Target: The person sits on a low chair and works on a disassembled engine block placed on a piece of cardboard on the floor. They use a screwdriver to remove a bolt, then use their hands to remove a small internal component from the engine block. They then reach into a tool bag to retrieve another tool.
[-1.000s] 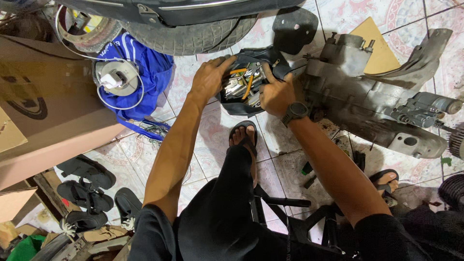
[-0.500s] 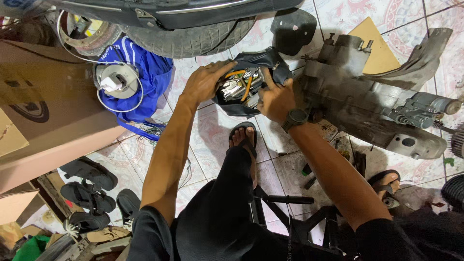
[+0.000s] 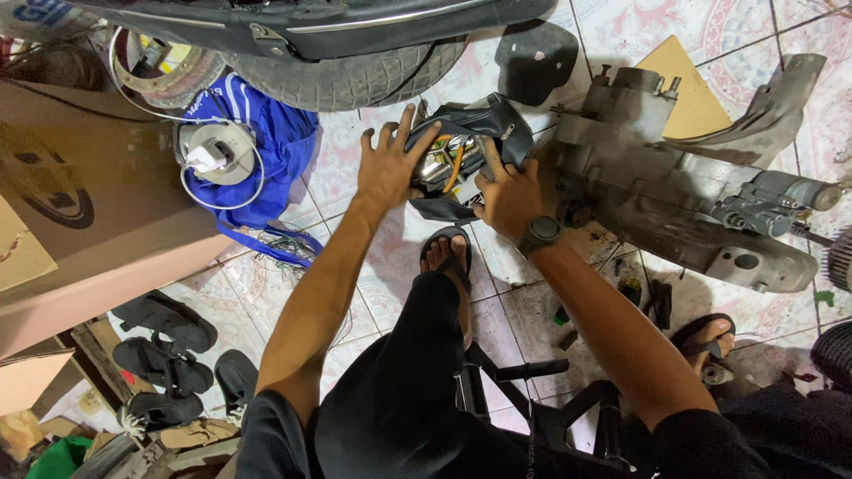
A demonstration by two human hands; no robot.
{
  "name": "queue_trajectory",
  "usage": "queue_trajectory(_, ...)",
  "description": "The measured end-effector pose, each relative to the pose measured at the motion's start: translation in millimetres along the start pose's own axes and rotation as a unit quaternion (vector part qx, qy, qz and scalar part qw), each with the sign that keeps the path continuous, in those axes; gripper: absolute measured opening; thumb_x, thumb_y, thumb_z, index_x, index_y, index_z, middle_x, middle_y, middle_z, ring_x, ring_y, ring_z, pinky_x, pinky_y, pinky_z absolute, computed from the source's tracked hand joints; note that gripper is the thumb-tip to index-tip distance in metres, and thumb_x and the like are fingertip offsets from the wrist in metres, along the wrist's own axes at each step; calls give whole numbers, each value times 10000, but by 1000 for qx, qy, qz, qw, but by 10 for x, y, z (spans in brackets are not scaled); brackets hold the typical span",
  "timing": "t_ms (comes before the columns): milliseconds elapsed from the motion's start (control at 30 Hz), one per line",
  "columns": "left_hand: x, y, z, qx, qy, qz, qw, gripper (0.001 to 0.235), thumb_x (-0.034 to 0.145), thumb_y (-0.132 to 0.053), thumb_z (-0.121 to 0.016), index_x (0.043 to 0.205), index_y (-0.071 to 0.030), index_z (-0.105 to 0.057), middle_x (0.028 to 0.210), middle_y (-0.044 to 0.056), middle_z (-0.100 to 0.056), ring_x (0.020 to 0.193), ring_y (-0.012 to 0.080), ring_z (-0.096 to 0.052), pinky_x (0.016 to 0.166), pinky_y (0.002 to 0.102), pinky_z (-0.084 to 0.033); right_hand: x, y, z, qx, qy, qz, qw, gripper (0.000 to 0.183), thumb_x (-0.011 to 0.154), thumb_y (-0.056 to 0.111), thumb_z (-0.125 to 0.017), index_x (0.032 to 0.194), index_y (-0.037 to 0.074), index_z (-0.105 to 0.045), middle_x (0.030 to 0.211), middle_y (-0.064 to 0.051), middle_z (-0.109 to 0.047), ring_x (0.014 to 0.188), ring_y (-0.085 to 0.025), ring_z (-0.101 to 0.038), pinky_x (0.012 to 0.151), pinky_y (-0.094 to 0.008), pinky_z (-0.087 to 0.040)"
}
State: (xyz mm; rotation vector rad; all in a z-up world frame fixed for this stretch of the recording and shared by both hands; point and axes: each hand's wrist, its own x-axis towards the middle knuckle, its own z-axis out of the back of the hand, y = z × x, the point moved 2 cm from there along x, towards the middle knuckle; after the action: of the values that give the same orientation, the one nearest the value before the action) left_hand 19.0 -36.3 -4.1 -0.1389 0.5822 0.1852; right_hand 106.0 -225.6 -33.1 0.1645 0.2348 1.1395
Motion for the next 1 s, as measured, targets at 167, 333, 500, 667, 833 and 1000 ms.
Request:
queue_trajectory(167,-47,-147,9,40,-48,58,996,1200,640,-378,-858,1504,-339,-26,1555,191,-7,1356,363,-251,1021,639,-157,-13,34,101,-19,-12,-3,1000,394,612,380,-795,908,142,-691,1419,-183,-435,788,-265,-636,821,-493,-347)
queue_trajectory(333,106,-47,-356,62,-128,42,989,1146,691,-315,-873,1503,-308,-64,1537,233,-73,1323,381,-320,1000,647,-178,-37,43,100,-16,-45,4,999,351,639,342,-810,876,113,-690,1403,-204,-448,782,-268,-626,815,-491,-353)
queue_trajectory(500,122,-43,-300,47,-120,60,990,950,836,-204,-752,1489,-341,-75,1548,208,-100,1333,370,-316,1007,652,-160,-30,15,9,-14,-38,-14,999,408,579,400,-803,864,140,-671,1426,-158,-427,765,-244,-601,817,-470,-341)
queue_trajectory(667,179,15,-326,47,-77,65,994,927,881,-202,-684,1495,-354,-6,1556,209,-90,1364,381,-252,1010,665,-118,24,0,-51,-29,-60,-9,998,420,541,416,-818,827,157,-653,1422,-130,-436,753,-221,-597,824,-443,-330)
queue_trajectory(833,132,-13,-201,49,-60,73,994,1049,763,-283,-752,1494,-359,-3,1549,201,-125,1360,370,-236,1017,645,-114,22,-45,-92,-10,-59,-3,998,398,556,420,-798,830,171,-651,1447,-105,-411,754,-214,-593,811,-413,-317)
queue_trajectory(1000,269,70,-476,47,-60,75,994,1263,580,-400,-867,1499,-345,-4,1521,211,-177,1334,379,-249,1016,638,-128,20,-50,-85,0,-94,9,996,375,526,355,-819,794,153,-651,1424,-138,-438,698,-234,-598,781,-406,-312)
